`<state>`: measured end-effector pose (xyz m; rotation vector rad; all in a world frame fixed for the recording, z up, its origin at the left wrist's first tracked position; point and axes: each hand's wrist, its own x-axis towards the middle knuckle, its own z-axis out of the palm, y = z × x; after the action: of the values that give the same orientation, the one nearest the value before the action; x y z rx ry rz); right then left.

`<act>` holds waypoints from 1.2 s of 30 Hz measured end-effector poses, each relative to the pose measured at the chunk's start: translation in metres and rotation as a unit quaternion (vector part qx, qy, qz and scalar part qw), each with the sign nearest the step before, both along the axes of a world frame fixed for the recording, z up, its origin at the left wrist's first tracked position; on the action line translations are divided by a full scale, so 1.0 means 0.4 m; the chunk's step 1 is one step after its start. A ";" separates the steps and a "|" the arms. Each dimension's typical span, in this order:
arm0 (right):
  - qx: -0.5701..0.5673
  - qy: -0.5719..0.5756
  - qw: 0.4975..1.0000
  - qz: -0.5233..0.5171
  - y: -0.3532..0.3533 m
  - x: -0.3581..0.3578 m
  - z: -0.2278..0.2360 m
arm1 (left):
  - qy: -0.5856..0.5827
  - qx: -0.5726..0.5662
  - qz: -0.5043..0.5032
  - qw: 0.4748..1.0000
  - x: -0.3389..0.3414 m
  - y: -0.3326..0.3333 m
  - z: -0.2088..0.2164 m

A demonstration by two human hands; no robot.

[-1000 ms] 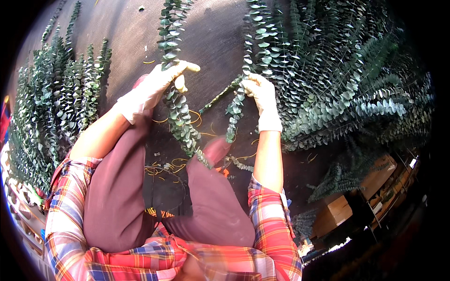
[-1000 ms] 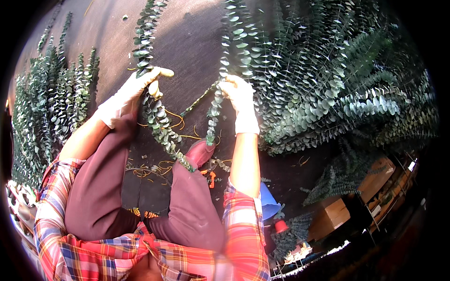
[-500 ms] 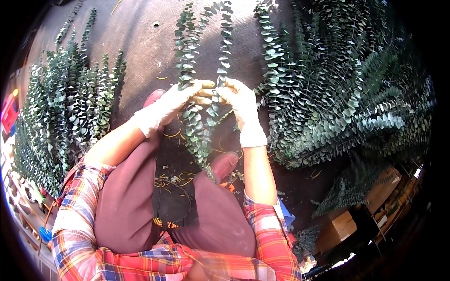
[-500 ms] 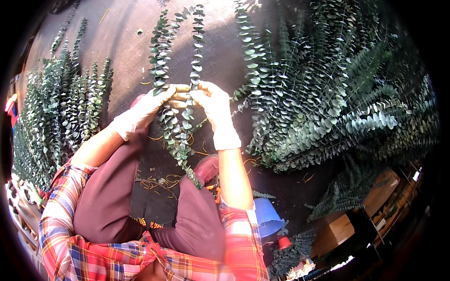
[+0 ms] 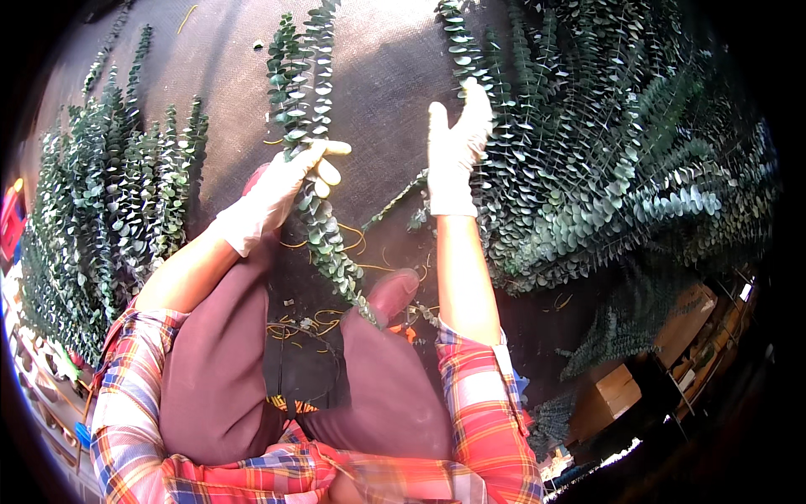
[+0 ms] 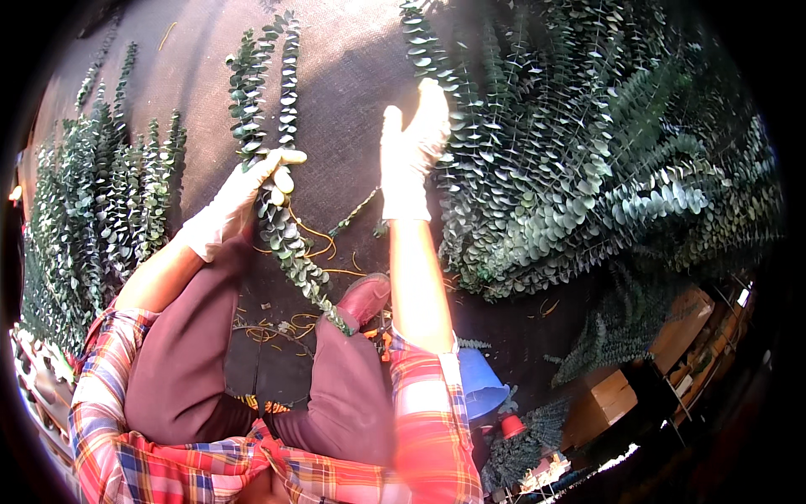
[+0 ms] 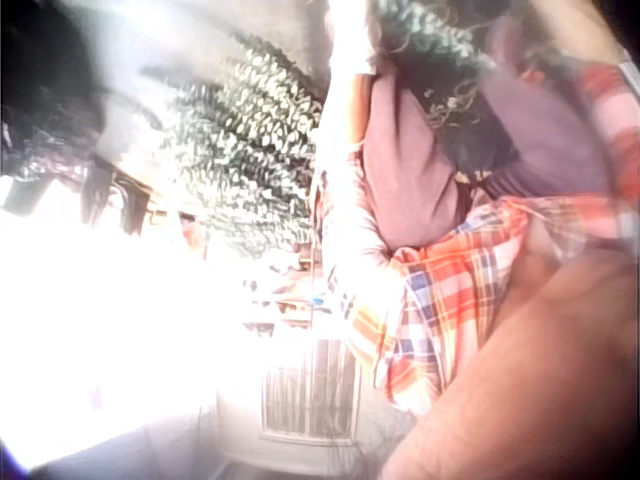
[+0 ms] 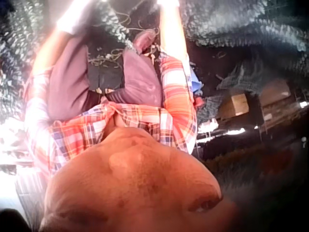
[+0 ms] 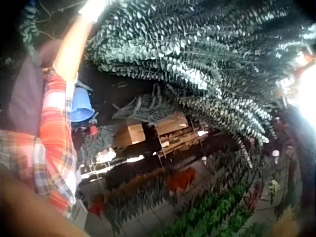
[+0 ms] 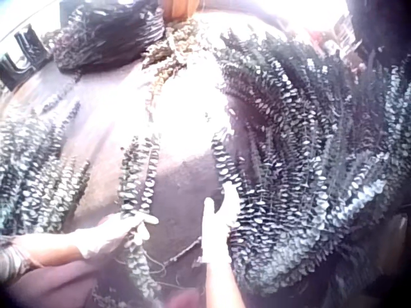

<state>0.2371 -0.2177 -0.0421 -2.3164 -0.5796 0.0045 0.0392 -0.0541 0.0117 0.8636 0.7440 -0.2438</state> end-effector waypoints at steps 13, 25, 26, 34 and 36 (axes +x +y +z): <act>0.046 0.289 0.954 0.060 -0.044 -0.177 0.064 | -0.032 -0.016 0.038 0.999 0.026 0.005 0.007; 0.009 0.267 0.937 0.223 -0.022 -0.310 0.094 | -0.052 -0.102 0.025 0.993 0.008 -0.004 -0.010; 0.014 0.259 0.936 0.239 -0.028 -0.271 0.110 | -0.026 -0.046 0.043 0.998 0.011 -0.012 0.000; -0.106 -0.033 0.990 -0.091 -0.139 0.164 0.034 | -0.009 0.044 0.011 0.999 0.028 -0.015 0.008; -0.129 0.030 0.987 -0.093 -0.187 0.226 0.010 | -0.017 -0.003 0.018 1.000 0.038 -0.018 0.006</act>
<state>0.3277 -0.2925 -0.0382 -2.6050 -0.3478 0.0649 0.0544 -0.0614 0.0140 0.8455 0.7268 -0.1985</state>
